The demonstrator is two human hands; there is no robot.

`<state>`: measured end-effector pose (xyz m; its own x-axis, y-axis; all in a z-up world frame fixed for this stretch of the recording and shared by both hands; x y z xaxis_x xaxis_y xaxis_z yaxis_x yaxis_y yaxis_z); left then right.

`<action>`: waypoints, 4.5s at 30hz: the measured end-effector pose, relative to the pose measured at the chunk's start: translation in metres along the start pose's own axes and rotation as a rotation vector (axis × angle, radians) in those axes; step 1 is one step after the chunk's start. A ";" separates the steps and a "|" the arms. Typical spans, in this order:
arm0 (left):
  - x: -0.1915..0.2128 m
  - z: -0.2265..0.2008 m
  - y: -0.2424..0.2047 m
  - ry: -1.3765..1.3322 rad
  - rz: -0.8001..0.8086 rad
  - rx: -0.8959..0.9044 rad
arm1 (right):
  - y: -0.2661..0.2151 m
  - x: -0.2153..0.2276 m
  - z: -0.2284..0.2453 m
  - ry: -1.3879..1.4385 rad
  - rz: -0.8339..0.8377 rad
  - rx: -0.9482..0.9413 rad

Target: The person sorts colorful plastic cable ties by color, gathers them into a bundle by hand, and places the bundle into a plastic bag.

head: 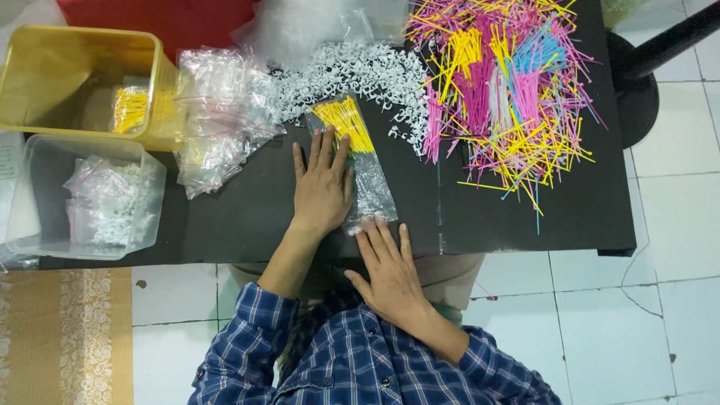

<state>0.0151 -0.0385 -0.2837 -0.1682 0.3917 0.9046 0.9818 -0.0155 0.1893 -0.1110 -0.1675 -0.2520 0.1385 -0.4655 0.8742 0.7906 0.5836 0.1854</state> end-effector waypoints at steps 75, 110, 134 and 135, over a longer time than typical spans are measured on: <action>0.068 -0.005 -0.081 -0.577 -0.083 0.185 | 0.033 0.040 0.004 0.110 -0.161 0.042; 0.261 0.298 0.040 -0.476 -0.194 0.682 | 0.345 -0.030 0.073 0.961 -0.005 -0.106; 0.030 -0.060 0.000 0.098 0.451 -0.226 | 0.099 0.058 -0.084 0.508 0.109 -0.267; 0.030 -0.067 0.003 0.120 0.519 -0.220 | 0.094 0.058 -0.090 0.516 0.101 -0.285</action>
<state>0.0069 -0.0885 -0.2302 0.3088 0.1748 0.9349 0.8992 -0.3740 -0.2271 0.0247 -0.1994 -0.2242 0.4368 -0.7219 0.5367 0.8775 0.4733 -0.0775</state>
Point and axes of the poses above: each hand's wrist, its own y-axis towards the middle knuckle, its own x-axis out of the back of the hand, z = x × y, the point moved 7 cm from there along y, towards the middle knuckle, and after that the axes turned 3 degrees about x, right-handed, at the moved point
